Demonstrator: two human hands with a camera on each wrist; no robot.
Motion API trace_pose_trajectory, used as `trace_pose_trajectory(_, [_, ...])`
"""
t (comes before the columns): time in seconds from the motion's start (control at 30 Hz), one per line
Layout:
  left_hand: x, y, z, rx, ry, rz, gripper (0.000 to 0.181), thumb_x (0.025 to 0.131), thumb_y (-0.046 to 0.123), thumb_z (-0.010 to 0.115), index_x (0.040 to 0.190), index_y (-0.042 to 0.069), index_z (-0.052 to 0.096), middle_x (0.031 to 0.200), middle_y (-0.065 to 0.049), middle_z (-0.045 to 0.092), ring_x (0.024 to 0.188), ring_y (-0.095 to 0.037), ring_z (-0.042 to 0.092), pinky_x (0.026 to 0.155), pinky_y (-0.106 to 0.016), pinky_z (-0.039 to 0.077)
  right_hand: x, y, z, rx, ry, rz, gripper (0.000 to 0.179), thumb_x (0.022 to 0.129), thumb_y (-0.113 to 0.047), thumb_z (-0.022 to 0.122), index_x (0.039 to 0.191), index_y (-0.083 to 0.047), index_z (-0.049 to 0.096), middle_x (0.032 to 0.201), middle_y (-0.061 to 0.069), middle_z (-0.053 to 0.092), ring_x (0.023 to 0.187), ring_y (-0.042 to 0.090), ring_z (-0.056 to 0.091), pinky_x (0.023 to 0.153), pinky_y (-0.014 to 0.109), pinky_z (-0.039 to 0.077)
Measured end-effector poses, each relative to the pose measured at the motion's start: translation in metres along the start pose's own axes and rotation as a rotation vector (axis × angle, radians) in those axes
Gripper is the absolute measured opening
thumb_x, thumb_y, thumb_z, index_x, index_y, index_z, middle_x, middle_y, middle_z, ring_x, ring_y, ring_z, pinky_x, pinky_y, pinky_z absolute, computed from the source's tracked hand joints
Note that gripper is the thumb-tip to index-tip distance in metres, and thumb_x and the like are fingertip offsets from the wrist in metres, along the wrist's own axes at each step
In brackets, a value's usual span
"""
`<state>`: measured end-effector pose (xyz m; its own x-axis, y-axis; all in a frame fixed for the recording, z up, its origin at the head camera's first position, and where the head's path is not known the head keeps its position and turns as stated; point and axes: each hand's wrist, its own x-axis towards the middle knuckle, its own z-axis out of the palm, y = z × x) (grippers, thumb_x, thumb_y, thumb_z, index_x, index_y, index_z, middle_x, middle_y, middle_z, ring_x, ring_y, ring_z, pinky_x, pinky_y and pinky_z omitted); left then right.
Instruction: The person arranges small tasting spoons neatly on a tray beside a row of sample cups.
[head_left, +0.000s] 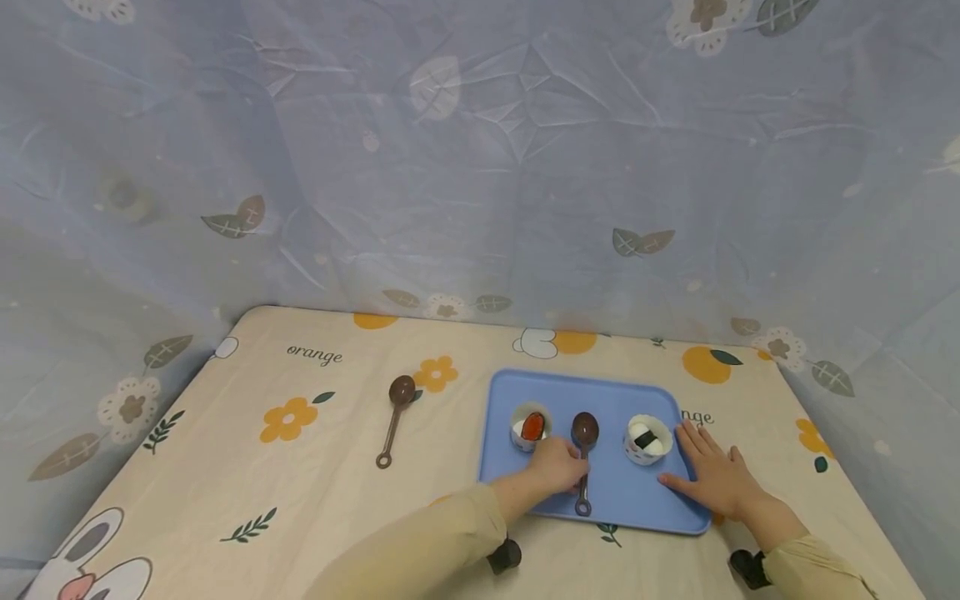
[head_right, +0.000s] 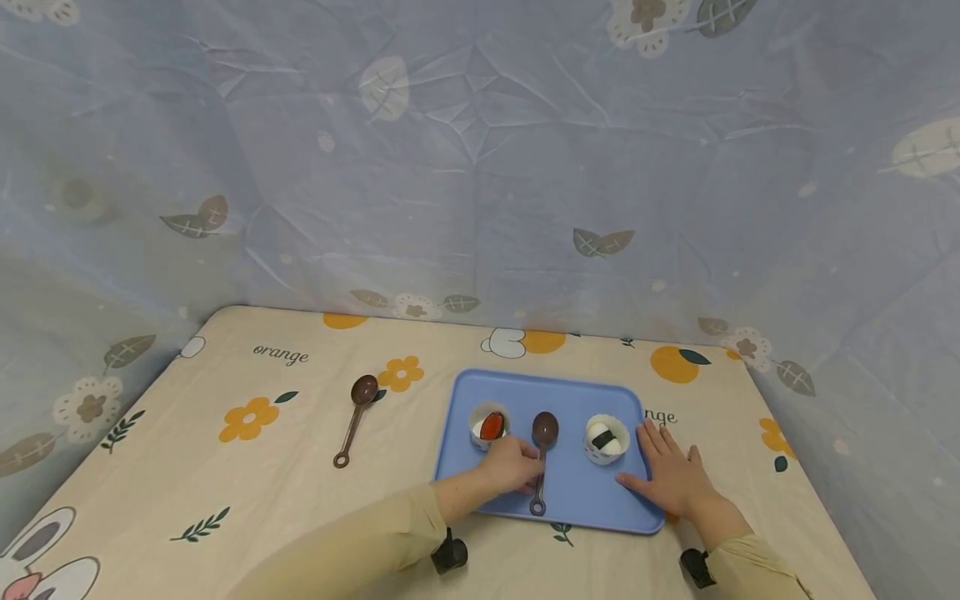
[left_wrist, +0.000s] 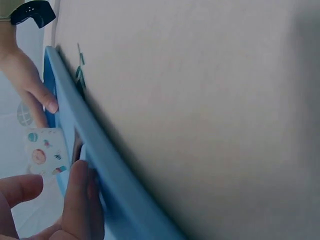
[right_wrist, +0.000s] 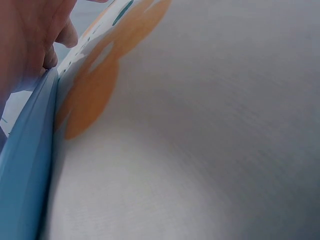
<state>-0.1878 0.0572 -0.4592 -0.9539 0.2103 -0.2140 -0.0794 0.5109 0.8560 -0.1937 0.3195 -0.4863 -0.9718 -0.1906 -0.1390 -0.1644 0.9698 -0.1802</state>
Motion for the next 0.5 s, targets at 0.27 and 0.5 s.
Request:
trace_pose_trajectory(0.27, [-0.006,0.010,-0.021,-0.014,-0.136,-0.047,0.025,0.084,0.017,0.063,0.101,-0.002,0.064,0.077,-0.011,0.065,0.064,-0.020,0.065,0.054,-0.026,0.056,-0.001,0.000,-0.001,0.000,0.006,-0.009,0.098,0.079,-0.063,0.055,0.142,0.006,0.026,0.148,0.029,0.024,0.133,0.051,0.023,0.098,0.078,0.015])
trace_pose_trajectory(0.5, [0.000,0.014,-0.038,-0.201,-0.286,-0.081,0.025,0.086,0.018,0.061,0.101,-0.002,0.066,0.102,-0.018,0.066,0.086,-0.030,0.065,0.070,-0.038,0.059,-0.001,0.000,-0.002,0.006,0.003,-0.013,0.097,0.080,-0.062,0.055,0.143,0.006,0.025,0.148,0.029,0.023,0.134,0.051,0.022,0.099,0.078,0.014])
